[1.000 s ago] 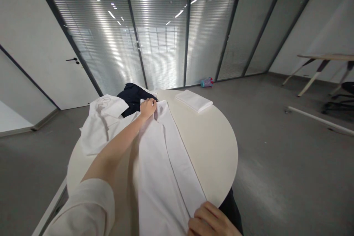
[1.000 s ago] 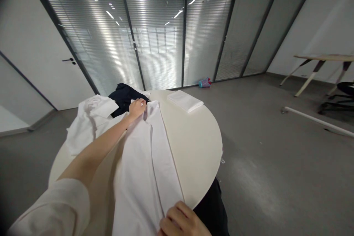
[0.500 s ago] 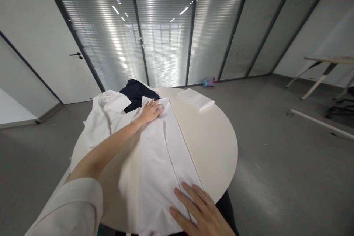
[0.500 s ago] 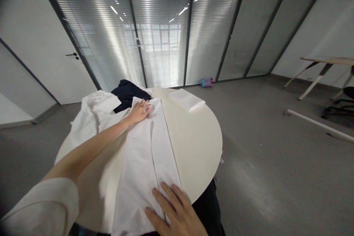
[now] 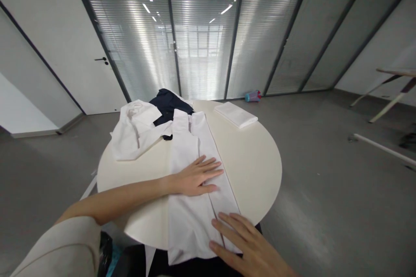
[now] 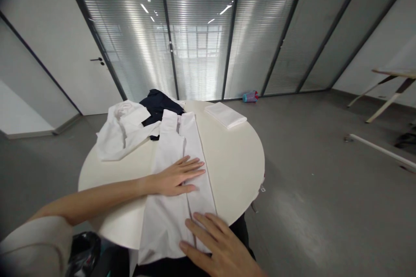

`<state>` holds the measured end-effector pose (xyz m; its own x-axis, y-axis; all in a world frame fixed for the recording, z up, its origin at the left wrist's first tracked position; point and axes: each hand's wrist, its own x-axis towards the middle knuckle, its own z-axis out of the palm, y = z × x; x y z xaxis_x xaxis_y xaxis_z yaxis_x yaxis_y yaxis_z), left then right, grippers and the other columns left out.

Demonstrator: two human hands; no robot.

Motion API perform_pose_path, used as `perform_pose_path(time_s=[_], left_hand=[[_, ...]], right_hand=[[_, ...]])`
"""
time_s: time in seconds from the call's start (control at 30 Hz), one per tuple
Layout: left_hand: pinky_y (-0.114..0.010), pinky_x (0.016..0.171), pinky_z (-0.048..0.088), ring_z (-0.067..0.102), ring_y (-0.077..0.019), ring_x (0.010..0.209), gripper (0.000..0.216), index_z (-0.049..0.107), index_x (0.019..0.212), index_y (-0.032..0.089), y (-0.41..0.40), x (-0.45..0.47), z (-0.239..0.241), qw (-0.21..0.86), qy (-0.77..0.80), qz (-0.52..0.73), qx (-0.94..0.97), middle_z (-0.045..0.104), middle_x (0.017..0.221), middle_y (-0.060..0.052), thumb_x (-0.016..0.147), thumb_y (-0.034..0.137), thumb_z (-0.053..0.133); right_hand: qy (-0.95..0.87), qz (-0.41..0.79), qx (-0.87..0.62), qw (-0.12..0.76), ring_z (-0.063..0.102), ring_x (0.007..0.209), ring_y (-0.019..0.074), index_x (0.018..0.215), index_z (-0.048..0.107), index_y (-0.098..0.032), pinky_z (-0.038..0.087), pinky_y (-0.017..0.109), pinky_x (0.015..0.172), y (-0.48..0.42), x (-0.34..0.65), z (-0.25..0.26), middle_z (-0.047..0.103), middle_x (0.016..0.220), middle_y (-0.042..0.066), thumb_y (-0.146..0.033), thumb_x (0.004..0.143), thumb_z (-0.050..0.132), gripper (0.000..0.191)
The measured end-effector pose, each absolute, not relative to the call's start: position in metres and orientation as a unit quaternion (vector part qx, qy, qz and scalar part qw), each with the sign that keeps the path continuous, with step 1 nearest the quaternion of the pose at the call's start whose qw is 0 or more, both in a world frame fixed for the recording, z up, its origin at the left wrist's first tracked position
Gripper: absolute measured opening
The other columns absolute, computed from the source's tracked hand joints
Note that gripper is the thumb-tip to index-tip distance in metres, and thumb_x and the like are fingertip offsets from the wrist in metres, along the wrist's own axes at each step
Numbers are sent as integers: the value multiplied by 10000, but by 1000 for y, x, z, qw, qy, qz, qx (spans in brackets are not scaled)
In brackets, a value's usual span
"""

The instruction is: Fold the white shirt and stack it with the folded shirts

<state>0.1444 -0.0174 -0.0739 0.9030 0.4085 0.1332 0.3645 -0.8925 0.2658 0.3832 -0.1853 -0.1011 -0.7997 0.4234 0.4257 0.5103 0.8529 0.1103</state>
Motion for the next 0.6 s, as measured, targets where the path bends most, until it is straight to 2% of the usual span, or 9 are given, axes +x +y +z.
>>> perform_pose_path(time_s=[0.13, 0.23, 0.3, 0.37, 0.47, 0.53, 0.6], left_hand=[[-477, 1263, 116, 222, -252, 1534, 594, 387, 1535, 230, -45, 121, -53, 91, 140, 132, 977, 387, 1600, -90, 1029, 539, 392], [-507, 1251, 155, 268, -293, 1514, 745, 347, 1546, 200, -81, 93, -43, 60, 101, 134, 984, 420, 1574, -134, 957, 632, 490], [-548, 1232, 184, 356, -330, 1462, 846, 358, 1533, 167, -107, 74, -46, 29, 115, 143, 983, 491, 1511, -176, 894, 685, 558], [-556, 1169, 306, 521, -336, 1305, 838, 437, 1478, 165, -132, 59, -55, -2, 154, 175, 973, 617, 1347, -188, 852, 693, 614], [-475, 914, 511, 639, -279, 948, 653, 585, 1292, 176, -166, 47, -72, -14, 233, 237, 943, 685, 1010, -131, 837, 635, 679], [-419, 795, 531, 624, -248, 853, 419, 615, 1184, 175, -184, 48, -81, 0, 292, 264, 919, 662, 928, -105, 888, 460, 695], [-381, 763, 534, 617, -226, 842, 201, 613, 1112, 186, -197, 53, -88, 26, 341, 293, 893, 654, 917, -91, 921, 240, 649]], right_hand=[[-930, -113, -269, 223, 420, 1423, 264, 1409, 557, -256, 438, 478, 1110, -177, 403, -104, 554, 1462, 94, -2, 859, 511, 607], [-929, -96, -257, 247, 478, 1364, 253, 1338, 592, -204, 451, 449, 1078, -170, 412, -100, 597, 1392, 129, -16, 812, 520, 563], [-933, -88, -245, 248, 526, 1296, 246, 1309, 595, -193, 466, 431, 1043, -166, 414, -98, 630, 1329, 137, -61, 817, 568, 510], [-935, -80, -241, 246, 552, 1241, 249, 1299, 596, -196, 475, 432, 1008, -162, 414, -98, 642, 1293, 139, -79, 811, 580, 502], [-933, -82, -239, 257, 558, 1212, 237, 1296, 602, -212, 474, 425, 979, -159, 413, -104, 647, 1261, 123, 2, 758, 496, 589], [-928, -94, -235, 273, 559, 1204, 225, 1290, 609, -217, 468, 413, 966, -157, 412, -110, 654, 1228, 110, 40, 725, 447, 641], [-924, -105, -229, 286, 563, 1183, 227, 1275, 623, -213, 464, 412, 945, -156, 410, -116, 660, 1197, 106, 35, 731, 438, 626]])
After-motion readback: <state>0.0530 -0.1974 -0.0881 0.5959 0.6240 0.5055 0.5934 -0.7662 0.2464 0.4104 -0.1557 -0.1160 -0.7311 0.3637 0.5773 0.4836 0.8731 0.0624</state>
